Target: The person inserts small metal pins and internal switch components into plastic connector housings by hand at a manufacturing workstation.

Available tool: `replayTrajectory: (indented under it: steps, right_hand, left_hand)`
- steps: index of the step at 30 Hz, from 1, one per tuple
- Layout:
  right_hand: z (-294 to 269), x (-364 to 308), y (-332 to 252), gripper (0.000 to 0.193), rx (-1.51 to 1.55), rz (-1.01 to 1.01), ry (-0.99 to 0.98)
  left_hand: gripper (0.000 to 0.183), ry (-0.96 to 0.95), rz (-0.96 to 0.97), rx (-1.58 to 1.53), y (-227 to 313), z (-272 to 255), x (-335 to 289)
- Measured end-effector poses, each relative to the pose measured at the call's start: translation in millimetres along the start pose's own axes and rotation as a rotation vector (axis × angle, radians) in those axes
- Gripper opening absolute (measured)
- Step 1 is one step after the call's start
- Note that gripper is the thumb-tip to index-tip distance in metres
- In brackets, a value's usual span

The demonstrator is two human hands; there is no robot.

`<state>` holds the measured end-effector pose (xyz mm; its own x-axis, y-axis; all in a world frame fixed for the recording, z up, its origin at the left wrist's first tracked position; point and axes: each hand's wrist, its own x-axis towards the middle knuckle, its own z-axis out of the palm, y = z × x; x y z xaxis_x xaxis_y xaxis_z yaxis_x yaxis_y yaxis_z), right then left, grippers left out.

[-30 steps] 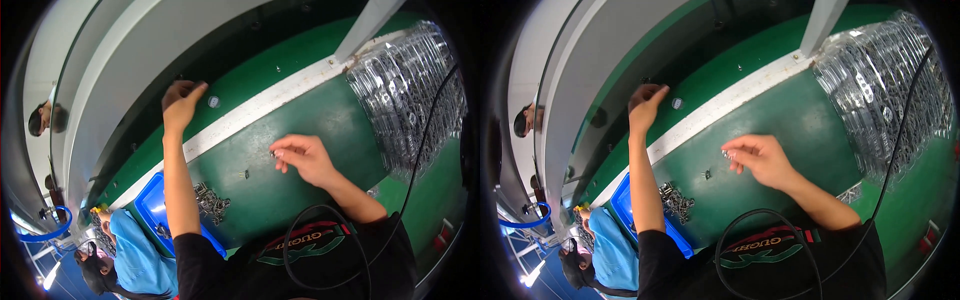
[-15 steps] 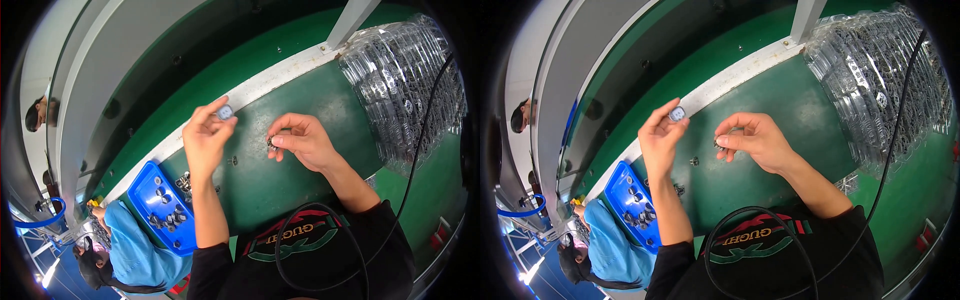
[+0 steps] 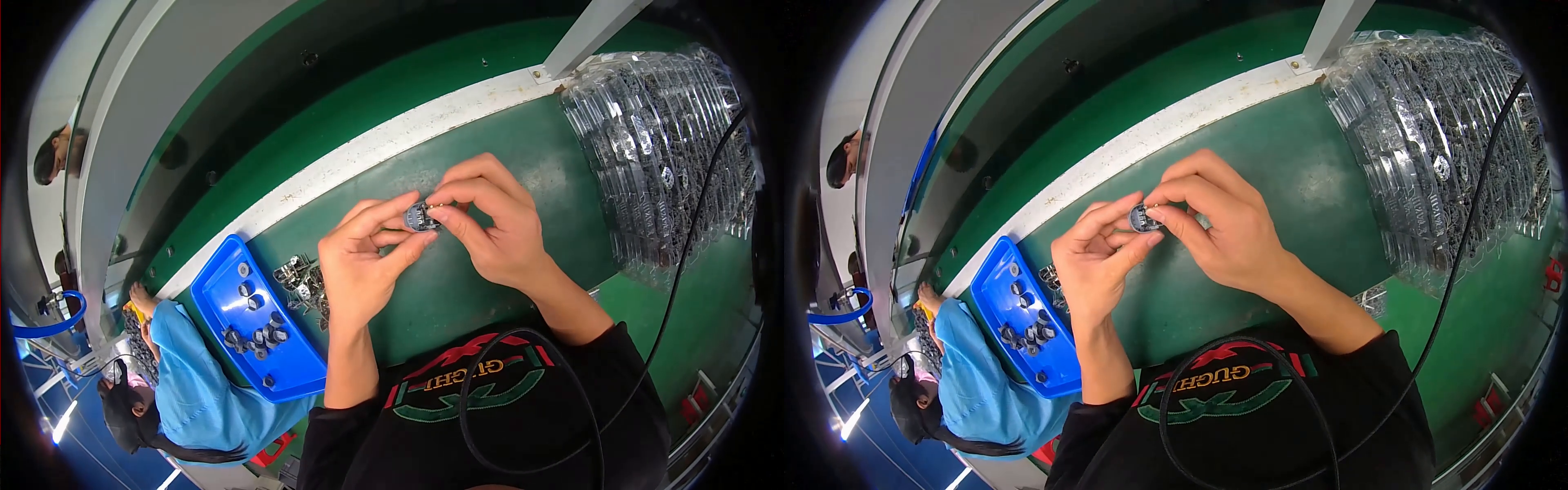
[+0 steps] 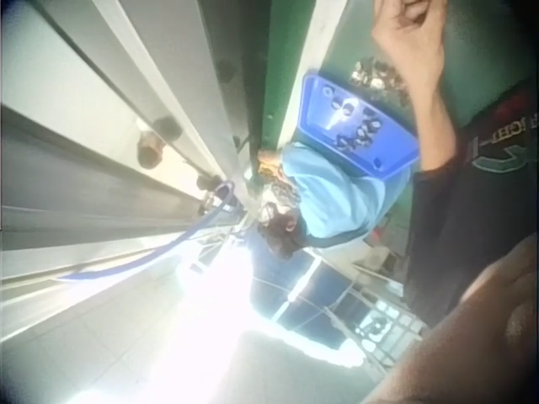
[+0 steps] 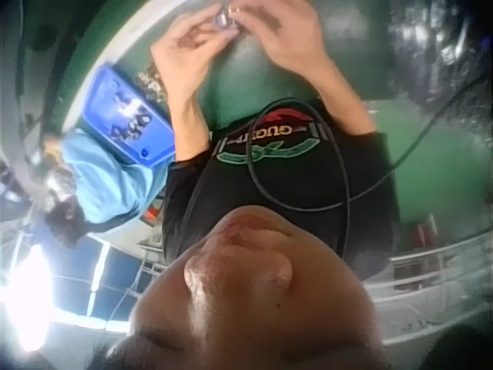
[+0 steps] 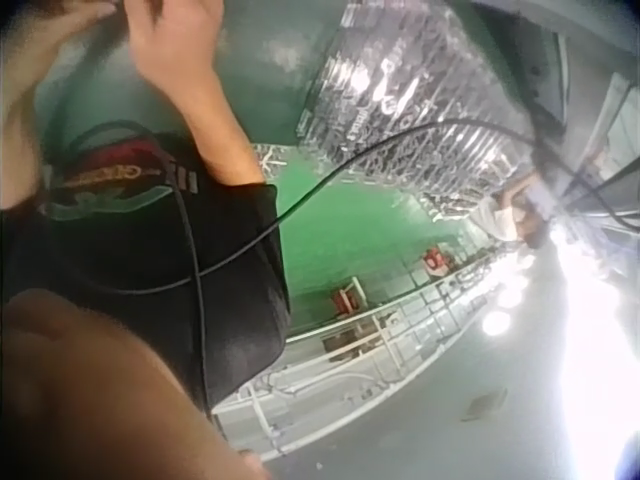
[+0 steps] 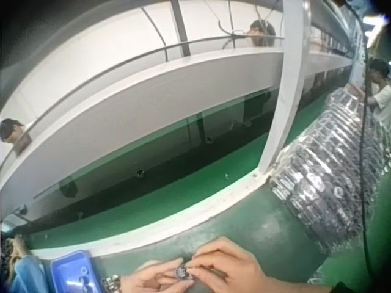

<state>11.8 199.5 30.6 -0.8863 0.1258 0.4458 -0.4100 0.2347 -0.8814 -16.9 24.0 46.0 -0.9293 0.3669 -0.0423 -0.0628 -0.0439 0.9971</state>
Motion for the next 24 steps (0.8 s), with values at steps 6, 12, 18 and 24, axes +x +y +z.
replayTrajectory:
  steps: [6,12,18,24]
  right_hand:
    - [7,-1,-2,0.016,-0.053,-0.046,0.032]
    - [17,2,4,0.019,-0.228,-0.212,0.032]
    - [32,1,22,0.02,-0.169,-0.077,-0.152]
    - [68,-20,34,0.023,-0.525,-0.208,-0.408]
  left_hand:
    - [0.044,-0.003,0.002,-0.057,0,4,-1]
    - [0.041,-0.017,-0.03,-0.195,-8,-14,-3]
    - [0.026,0.23,-0.116,0.071,-10,-56,23]
    - [0.023,0.404,-0.09,0.616,-27,-143,100]
